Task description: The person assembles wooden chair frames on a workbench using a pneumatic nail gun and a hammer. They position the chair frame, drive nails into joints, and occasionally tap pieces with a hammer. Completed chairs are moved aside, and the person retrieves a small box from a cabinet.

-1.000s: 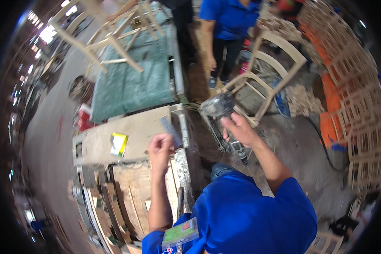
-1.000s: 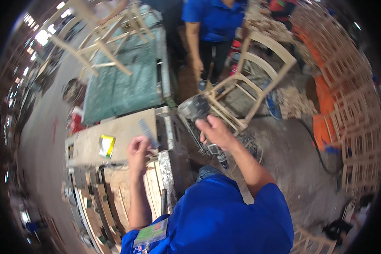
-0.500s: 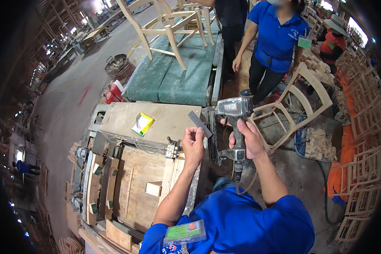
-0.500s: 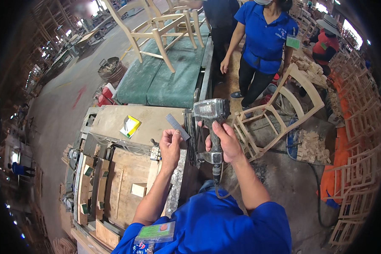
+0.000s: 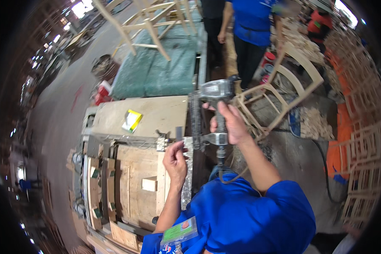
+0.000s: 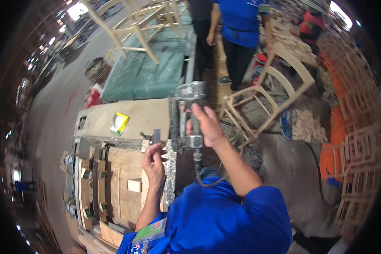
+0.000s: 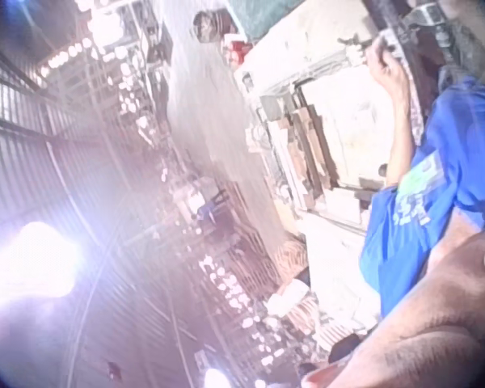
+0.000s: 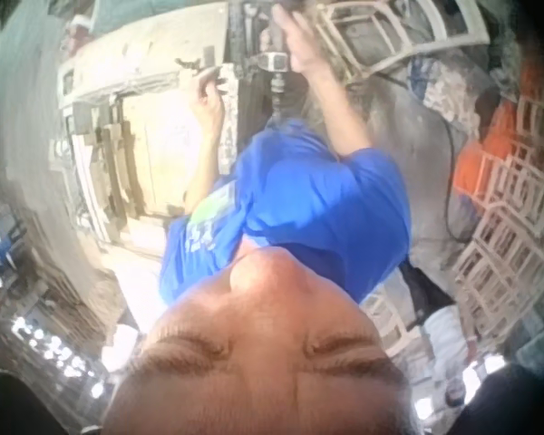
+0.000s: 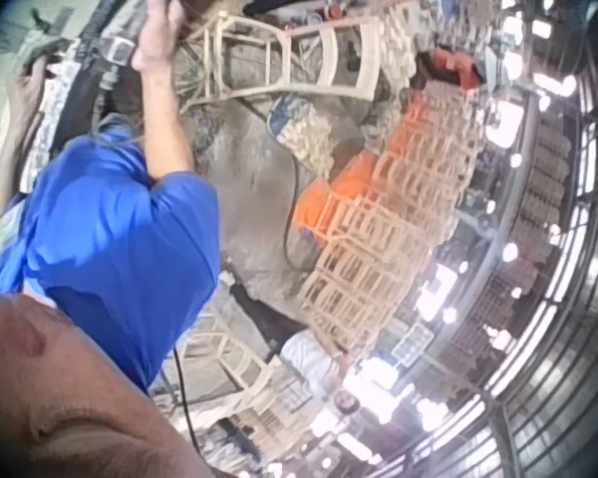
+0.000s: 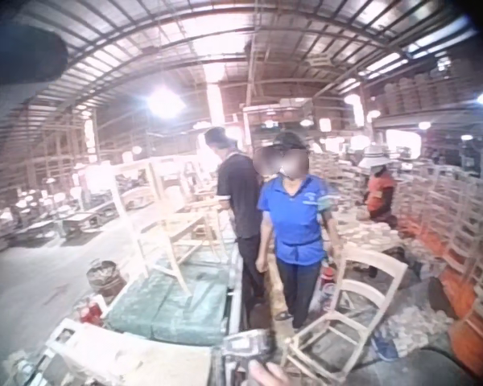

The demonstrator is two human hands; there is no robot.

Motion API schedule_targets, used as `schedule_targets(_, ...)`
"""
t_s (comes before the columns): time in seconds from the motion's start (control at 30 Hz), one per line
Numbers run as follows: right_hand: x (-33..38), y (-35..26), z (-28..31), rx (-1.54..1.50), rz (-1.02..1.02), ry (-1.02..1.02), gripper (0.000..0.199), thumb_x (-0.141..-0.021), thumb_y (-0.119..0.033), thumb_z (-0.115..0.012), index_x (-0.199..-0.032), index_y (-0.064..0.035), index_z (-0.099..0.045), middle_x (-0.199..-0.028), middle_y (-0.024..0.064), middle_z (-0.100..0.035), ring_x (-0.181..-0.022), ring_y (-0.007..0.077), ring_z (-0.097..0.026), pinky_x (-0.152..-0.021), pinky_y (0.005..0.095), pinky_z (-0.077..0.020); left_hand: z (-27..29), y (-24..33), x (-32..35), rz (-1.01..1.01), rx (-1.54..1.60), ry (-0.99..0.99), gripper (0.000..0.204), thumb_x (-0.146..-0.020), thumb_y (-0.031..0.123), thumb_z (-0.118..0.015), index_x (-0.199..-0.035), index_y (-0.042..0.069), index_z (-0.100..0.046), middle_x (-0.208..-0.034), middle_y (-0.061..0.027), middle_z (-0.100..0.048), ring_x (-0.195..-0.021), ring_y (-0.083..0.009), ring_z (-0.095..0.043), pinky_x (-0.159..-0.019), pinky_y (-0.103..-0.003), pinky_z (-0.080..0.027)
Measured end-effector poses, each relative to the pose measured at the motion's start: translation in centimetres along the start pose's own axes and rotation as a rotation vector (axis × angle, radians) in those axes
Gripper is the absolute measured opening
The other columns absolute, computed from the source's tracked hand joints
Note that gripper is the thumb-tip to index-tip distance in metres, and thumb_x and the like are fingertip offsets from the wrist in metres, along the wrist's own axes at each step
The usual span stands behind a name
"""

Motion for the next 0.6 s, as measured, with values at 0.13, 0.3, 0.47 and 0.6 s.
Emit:
schedule_targets(0.13,-0.1,1.6,-0.9,0.050,0.031,0.028,0.038,-0.109,-0.035,-0.054,-0.126,-0.0027,-0.060,-0.096,0.0032,-0.067,-0.063,0.0079,-0.062,-0.057,0.0263,-0.0555,0.1,-1.2,0.4,-0.106,-0.306,0.004,0.028,-0.092,-0.006,-0.053,-0.114,-0.005,-0.070,-0.111,-0.0161,-0.071,-0.100,-0.0234,-0.069,-0.090,-0.033,-0.054)
schedule_targets(0.3,1.1,1.6,-1.8,0.114,0.056,0.067,0.034,-0.108,-0.035,-0.056,-0.125,-0.0057,-0.061,-0.087,0.0014,-0.064,-0.062,0.0075,-0.060,-0.056,0.0247,-0.0529,-2.5,0.3,1.3,-0.310,-0.555,-0.122,0.047,-0.082,0.015,-0.079,-0.124,-0.003,-0.066,-0.117,-0.0219,-0.069,-0.109,-0.0347,-0.066,-0.096,-0.042,-0.052)
schedule_targets(0.47,1.1,2.4,-2.4,0.110,0.077,0.090,0.031,-0.109,-0.030,-0.054,-0.126,-0.0039,-0.059,-0.104,0.0028,-0.063,-0.065,0.0076,-0.059,-0.055,0.0243,-0.0497,-2.7,-0.5,1.3,-0.318,-0.632,-0.093,0.057,-0.076,0.021,-0.087,-0.124,-0.001,-0.066,-0.114,-0.0197,-0.069,-0.105,-0.0355,-0.065,-0.092,-0.043,-0.052)
schedule_targets(0.6,0.7,3.1,-3.0,0.130,0.042,0.079,0.031,-0.109,-0.030,-0.055,-0.124,-0.0037,-0.058,-0.101,0.0018,-0.057,-0.067,0.0079,-0.059,-0.056,0.0244,-0.0489,-1.6,-2.1,1.0,-0.193,-0.584,0.003,0.045,-0.074,0.017,-0.089,-0.111,-0.001,-0.071,-0.106,-0.0167,-0.072,-0.096,-0.0306,-0.069,-0.086,-0.038,-0.055)
Point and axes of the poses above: each hand's wrist, its own x-axis away from the middle knuckle, its own z-axis out of the back of the hand, y = z × x, the point moved 6 cm from there along -x, towards the middle knuckle
